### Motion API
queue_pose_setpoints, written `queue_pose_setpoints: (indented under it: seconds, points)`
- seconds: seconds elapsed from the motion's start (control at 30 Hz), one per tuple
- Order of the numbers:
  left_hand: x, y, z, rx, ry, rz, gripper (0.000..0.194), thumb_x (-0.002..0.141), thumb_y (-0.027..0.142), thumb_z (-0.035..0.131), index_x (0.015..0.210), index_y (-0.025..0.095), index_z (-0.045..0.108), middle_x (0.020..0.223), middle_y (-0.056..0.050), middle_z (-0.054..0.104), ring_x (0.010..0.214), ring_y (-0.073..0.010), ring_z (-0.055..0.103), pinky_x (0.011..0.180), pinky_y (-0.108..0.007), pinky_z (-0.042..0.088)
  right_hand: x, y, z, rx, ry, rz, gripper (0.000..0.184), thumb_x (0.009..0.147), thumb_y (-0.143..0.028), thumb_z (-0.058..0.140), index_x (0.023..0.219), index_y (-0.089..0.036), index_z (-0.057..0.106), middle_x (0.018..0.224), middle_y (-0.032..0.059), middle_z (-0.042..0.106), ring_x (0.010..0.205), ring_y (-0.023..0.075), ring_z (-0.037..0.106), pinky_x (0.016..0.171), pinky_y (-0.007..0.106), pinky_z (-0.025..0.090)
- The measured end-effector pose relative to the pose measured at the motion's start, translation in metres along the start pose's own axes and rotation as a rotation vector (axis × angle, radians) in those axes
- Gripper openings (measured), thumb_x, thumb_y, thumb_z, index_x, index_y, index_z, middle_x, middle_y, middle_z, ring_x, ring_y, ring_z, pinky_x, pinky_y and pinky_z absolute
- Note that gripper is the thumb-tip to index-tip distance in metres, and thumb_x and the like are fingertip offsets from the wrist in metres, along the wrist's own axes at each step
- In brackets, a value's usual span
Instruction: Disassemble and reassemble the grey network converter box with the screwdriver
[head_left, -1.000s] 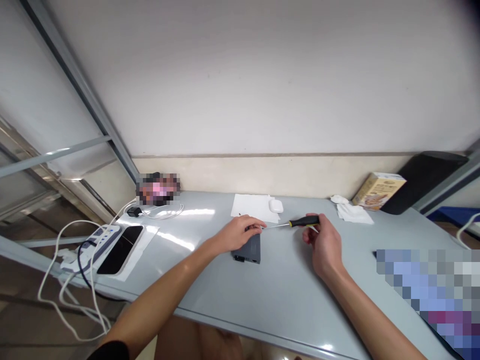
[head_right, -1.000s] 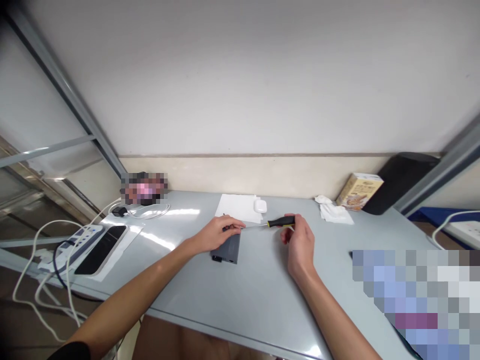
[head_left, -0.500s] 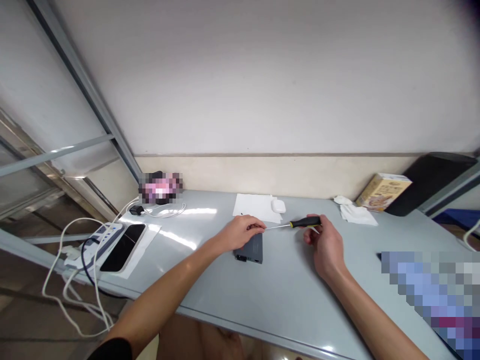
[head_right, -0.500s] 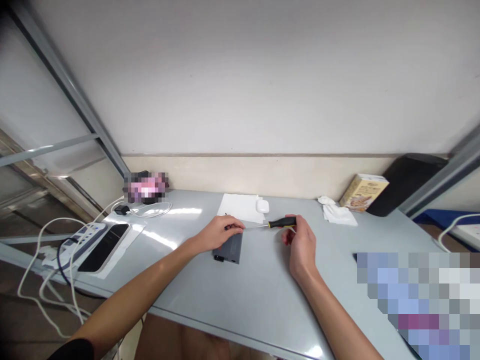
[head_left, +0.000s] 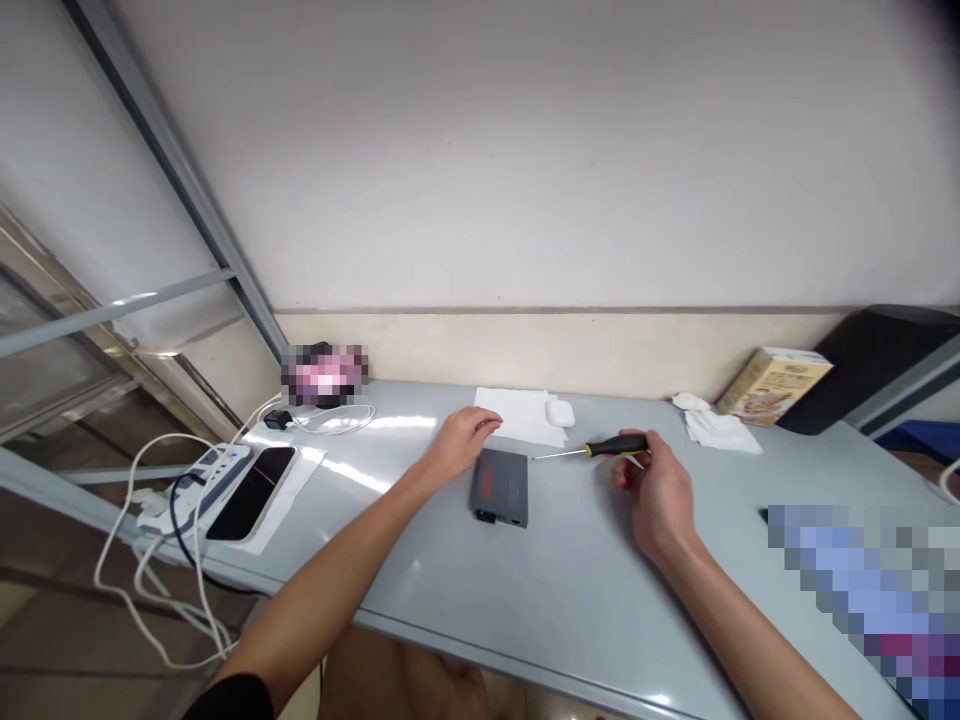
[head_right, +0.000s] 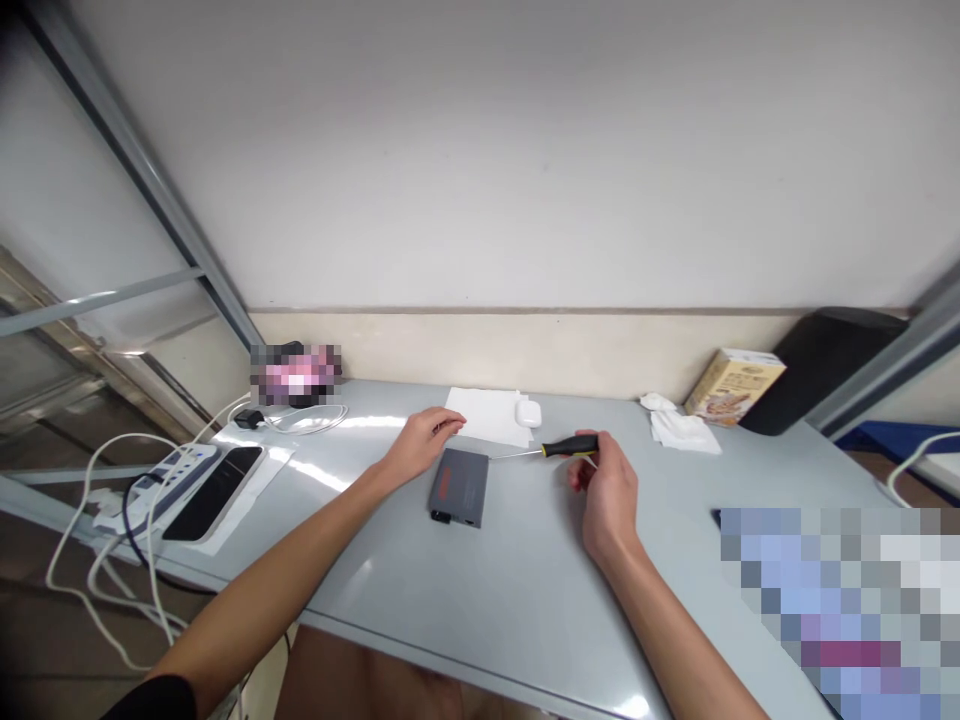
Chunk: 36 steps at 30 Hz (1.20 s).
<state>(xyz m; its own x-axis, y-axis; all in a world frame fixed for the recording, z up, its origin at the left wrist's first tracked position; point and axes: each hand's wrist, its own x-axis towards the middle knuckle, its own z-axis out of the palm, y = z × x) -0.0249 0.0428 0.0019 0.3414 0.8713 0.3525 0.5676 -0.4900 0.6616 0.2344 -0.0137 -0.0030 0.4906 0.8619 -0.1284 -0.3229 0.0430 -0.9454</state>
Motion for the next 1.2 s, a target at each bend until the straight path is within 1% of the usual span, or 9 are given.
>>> queue_pose_setpoints:
  seconds: [0.23, 0.37, 0.47, 0.67, 0.73, 0.83, 1.0, 1.1, 1.2]
  points:
    - [0.001, -0.014, -0.001, 0.159, 0.004, 0.028, 0.028, 0.107, 0.024, 0.046, 0.111, 0.019, 0.073, 0.106, -0.006, 0.076, 0.103, -0.0223, 0.068, 0.097, -0.037, 0.053, -0.002, -0.003, 0.001, 0.001, 0.004, 0.016, 0.028, 0.09, -0.048, 0.058, 0.093, -0.021, 0.067, 0.071, -0.0014, 0.063, 0.049, 0.0102, 0.044, 0.046, 0.026, 0.034]
    - [0.001, -0.017, -0.001, 0.204, 0.028, 0.056, 0.028, 0.108, 0.022, 0.044, 0.112, 0.019, 0.072, 0.111, -0.006, 0.076, 0.108, -0.0233, 0.065, 0.098, -0.038, 0.052, -0.003, -0.004, 0.002, -0.005, -0.004, 0.023, 0.028, 0.091, -0.047, 0.057, 0.092, -0.022, 0.068, 0.065, -0.0034, 0.058, 0.049, 0.0105, 0.043, 0.047, 0.025, 0.034]
    - [0.0, -0.02, 0.0, 0.224, 0.052, 0.047, 0.028, 0.108, 0.02, 0.044, 0.113, 0.02, 0.071, 0.112, -0.005, 0.075, 0.108, -0.0232, 0.064, 0.097, -0.038, 0.052, -0.004, -0.005, 0.002, -0.024, -0.001, 0.018, 0.029, 0.092, -0.047, 0.056, 0.093, -0.022, 0.068, 0.059, -0.004, 0.055, 0.049, 0.0111, 0.043, 0.048, 0.025, 0.033]
    - [0.0, -0.025, 0.003, 0.238, 0.076, 0.023, 0.028, 0.107, 0.017, 0.045, 0.114, 0.022, 0.072, 0.11, -0.003, 0.076, 0.105, -0.0228, 0.064, 0.094, -0.037, 0.052, -0.003, -0.003, 0.001, -0.031, -0.014, 0.003, 0.03, 0.091, -0.048, 0.057, 0.093, -0.021, 0.07, 0.061, -0.003, 0.057, 0.049, 0.0115, 0.043, 0.048, 0.026, 0.032]
    - [0.0, -0.026, 0.004, 0.231, 0.088, -0.001, 0.027, 0.106, 0.018, 0.047, 0.114, 0.023, 0.072, 0.111, -0.003, 0.076, 0.106, -0.0228, 0.065, 0.095, -0.037, 0.052, -0.003, -0.002, 0.001, -0.029, -0.019, -0.003, 0.03, 0.091, -0.048, 0.057, 0.093, -0.021, 0.069, 0.059, -0.0037, 0.055, 0.049, 0.0118, 0.043, 0.048, 0.026, 0.033]
    - [0.0, -0.026, 0.005, 0.224, 0.101, -0.034, 0.024, 0.106, 0.019, 0.05, 0.112, 0.023, 0.073, 0.109, -0.003, 0.076, 0.106, -0.0227, 0.066, 0.095, -0.036, 0.052, -0.002, 0.0, 0.001, -0.036, -0.041, -0.025, 0.031, 0.092, -0.05, 0.056, 0.091, -0.021, 0.069, 0.06, -0.0032, 0.056, 0.049, 0.0121, 0.043, 0.048, 0.027, 0.033]
    - [0.0, -0.028, 0.006, 0.229, 0.132, -0.047, 0.022, 0.105, 0.021, 0.053, 0.109, 0.023, 0.074, 0.106, -0.003, 0.076, 0.102, -0.0219, 0.066, 0.093, -0.035, 0.053, 0.0, 0.003, 0.0, -0.059, -0.058, -0.057, 0.032, 0.092, -0.051, 0.056, 0.09, -0.021, 0.069, 0.061, -0.0028, 0.057, 0.05, 0.0122, 0.042, 0.048, 0.027, 0.033]
    - [0.001, -0.029, 0.007, 0.263, 0.132, -0.01, 0.022, 0.106, 0.021, 0.052, 0.108, 0.023, 0.074, 0.106, -0.003, 0.077, 0.104, -0.0225, 0.065, 0.094, -0.036, 0.053, 0.003, 0.005, -0.001, -0.064, -0.057, -0.067, 0.033, 0.093, -0.051, 0.056, 0.09, -0.021, 0.07, 0.058, -0.0036, 0.054, 0.049, 0.0121, 0.042, 0.048, 0.027, 0.032]
    - [-0.001, -0.028, 0.007, 0.319, 0.097, 0.072, 0.023, 0.108, 0.023, 0.051, 0.111, 0.023, 0.073, 0.107, -0.003, 0.077, 0.104, -0.0232, 0.064, 0.092, -0.037, 0.052, 0.004, 0.006, -0.002, -0.069, -0.057, -0.076, 0.035, 0.092, -0.054, 0.057, 0.089, -0.022, 0.07, 0.057, -0.0041, 0.053, 0.049, 0.0123, 0.042, 0.048, 0.028, 0.032]
